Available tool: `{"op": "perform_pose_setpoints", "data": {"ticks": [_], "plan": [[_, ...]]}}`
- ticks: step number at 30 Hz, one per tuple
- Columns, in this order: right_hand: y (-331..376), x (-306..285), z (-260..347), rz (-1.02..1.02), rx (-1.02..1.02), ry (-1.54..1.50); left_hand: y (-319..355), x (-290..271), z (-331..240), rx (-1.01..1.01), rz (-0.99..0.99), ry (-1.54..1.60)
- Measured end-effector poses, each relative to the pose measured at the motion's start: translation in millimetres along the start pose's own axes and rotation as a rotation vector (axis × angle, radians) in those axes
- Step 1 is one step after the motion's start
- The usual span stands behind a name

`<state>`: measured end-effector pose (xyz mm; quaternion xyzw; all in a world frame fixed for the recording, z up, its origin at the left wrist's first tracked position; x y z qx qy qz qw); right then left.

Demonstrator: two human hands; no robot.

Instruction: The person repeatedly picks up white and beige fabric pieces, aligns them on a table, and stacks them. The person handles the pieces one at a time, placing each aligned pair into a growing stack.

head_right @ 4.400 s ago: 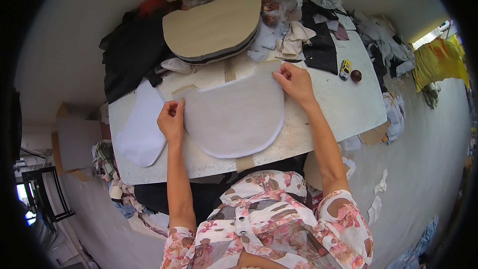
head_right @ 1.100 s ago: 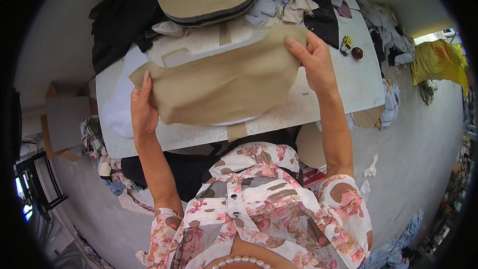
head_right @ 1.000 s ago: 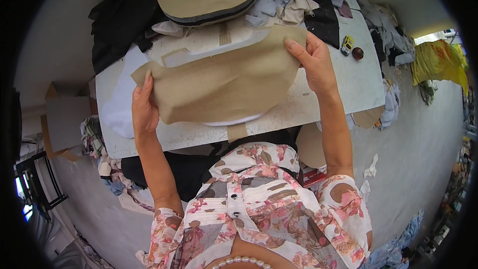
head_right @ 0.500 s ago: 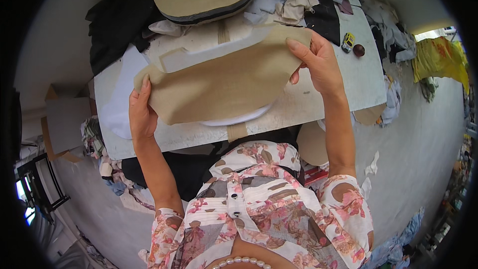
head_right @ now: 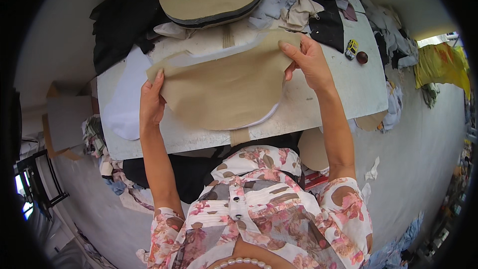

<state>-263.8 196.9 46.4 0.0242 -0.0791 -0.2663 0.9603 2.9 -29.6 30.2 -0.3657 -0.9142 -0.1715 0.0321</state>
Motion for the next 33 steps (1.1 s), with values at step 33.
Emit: {"op": "perform_pose_setpoints", "data": {"ticks": [33], "plan": [[-31,-8,-30,-0.424,-0.177,0.979,-35,-3,17,0.253,-0.477,-1.053]]}}
Point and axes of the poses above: each hand's wrist, its own y-axis away from the middle knuckle, its own x-axis out of the palm, z = x × y, the point moved 3 cm from there along -y, towards the middle knuckle, and after that the axes turned 5 degrees about z, right-handed, at the moved point
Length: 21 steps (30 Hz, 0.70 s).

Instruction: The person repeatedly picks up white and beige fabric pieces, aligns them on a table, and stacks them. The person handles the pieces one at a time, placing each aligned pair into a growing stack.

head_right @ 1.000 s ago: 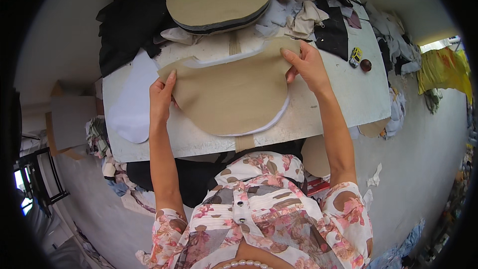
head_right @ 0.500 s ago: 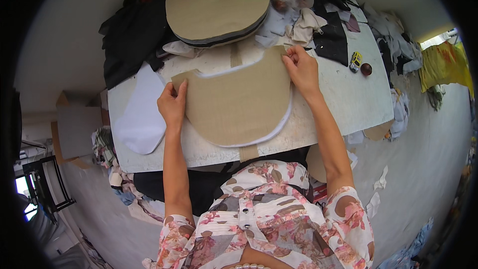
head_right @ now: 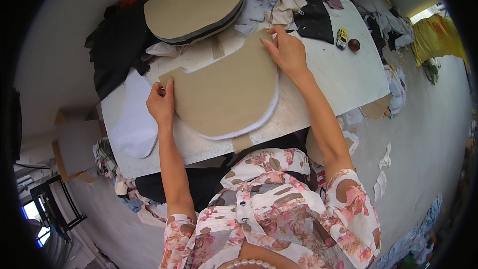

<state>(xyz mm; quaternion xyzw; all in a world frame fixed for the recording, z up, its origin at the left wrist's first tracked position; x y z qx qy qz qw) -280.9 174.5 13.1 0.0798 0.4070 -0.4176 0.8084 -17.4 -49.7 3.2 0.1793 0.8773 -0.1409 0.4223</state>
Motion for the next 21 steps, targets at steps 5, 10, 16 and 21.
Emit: {"op": "perform_pose_setpoints", "data": {"ticks": [5,10,16,21], "plan": [[31,-38,33,0.129,-0.521,0.066,-1,2,4,0.018,0.012,0.009],[73,-40,51,0.596,-0.741,0.065,0,1,0,0.004,0.019,0.037],[82,-30,46,0.552,-0.830,0.203,0,-1,-2,0.011,0.018,0.034],[87,-28,40,0.535,-0.861,0.225,-1,0,0,0.001,0.048,0.059]]}}
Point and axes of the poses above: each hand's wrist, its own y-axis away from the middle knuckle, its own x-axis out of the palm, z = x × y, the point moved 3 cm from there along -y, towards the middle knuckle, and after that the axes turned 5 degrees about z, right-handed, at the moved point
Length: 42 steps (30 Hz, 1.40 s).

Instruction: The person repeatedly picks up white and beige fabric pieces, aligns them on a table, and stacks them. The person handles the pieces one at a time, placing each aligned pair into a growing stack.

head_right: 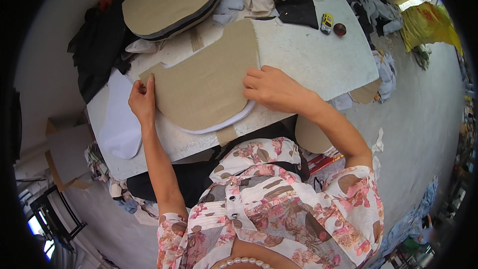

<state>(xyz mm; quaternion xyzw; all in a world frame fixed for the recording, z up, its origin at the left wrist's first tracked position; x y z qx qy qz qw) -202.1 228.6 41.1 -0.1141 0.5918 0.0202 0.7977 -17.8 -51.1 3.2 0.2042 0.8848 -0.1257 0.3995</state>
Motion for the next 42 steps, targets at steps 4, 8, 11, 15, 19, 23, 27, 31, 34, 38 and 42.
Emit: {"op": "perform_pose_setpoints", "data": {"ticks": [4,8,11,15,19,23,27,31,34,38,42], "plan": [[6,-1,2,0.010,0.002,-0.007,-2,0,3,0.003,0.013,0.002],[8,-1,3,0.029,0.027,0.024,0,-1,4,-0.014,0.031,0.008],[3,-16,3,-0.024,0.101,-0.005,0,-3,7,-0.029,0.070,0.037],[-12,-26,-2,-0.191,0.203,-0.070,1,-3,7,-0.013,0.064,0.065],[-40,-13,-5,-0.300,0.257,-0.088,1,-6,5,-0.001,0.068,0.087],[-64,10,-11,-0.162,0.316,-0.010,0,-4,14,-0.045,0.139,0.125],[-71,27,-18,-0.059,0.383,0.021,5,-8,16,-0.105,0.160,0.146],[-71,27,-21,-0.069,0.400,0.037,8,-12,5,-0.135,0.213,0.177],[-72,27,-22,-0.052,0.398,0.065,10,-17,0,-0.152,0.197,0.074],[-72,25,-24,-0.038,0.413,0.082,21,-29,-21,-0.107,0.017,-0.150],[-74,28,-22,-0.065,0.430,0.081,35,-8,-37,0.547,-0.048,-0.283]]}}
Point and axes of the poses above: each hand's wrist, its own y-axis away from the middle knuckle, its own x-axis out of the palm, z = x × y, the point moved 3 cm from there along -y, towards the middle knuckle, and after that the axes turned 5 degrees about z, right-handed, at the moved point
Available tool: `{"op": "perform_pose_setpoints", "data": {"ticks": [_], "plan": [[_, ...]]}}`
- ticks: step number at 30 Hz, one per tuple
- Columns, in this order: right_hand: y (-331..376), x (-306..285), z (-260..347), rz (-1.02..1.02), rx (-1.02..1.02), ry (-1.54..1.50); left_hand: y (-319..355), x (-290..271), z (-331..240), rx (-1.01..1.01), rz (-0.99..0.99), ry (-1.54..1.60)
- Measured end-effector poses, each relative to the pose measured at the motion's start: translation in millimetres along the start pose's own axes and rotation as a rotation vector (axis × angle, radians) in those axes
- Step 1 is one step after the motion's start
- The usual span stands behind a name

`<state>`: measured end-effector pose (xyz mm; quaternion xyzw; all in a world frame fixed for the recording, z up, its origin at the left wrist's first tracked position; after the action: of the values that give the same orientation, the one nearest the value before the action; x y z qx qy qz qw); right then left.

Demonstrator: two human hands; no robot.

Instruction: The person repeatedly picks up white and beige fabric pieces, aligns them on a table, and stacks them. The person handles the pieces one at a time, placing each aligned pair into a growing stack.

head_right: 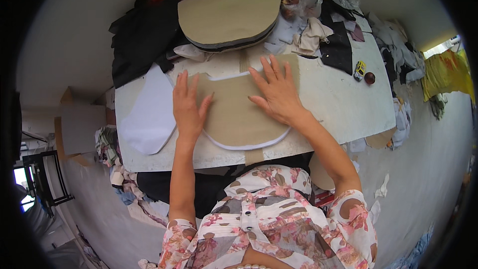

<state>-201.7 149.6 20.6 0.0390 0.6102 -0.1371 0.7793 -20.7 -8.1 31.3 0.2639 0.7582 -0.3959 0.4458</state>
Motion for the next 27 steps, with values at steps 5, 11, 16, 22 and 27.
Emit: {"op": "perform_pose_setpoints", "data": {"ticks": [5,11,16,22,27], "plan": [[2,10,-15,-0.027,0.081,0.101,9,29,-17,0.038,0.235,0.037],[1,13,-14,-0.027,0.075,0.115,13,30,-12,0.009,0.258,0.029],[2,15,-21,-0.048,0.056,0.063,12,29,-12,-0.014,0.265,0.055],[-23,-48,22,-0.463,-0.010,-0.419,58,-40,51,-0.367,-0.556,0.600],[-84,-24,125,-0.194,-0.200,-0.802,128,-82,101,-0.623,-0.847,0.544]]}}
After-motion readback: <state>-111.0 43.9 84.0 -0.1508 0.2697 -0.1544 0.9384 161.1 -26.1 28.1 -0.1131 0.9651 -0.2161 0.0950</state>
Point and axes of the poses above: each hand's wrist, its own y-axis away from the middle knuckle, its own x-axis out of the palm, z = x × y, the point moved 3 cm from there along -y, towards the middle knuckle, and after that the axes turned 5 degrees about z, right-handed, at the moved point
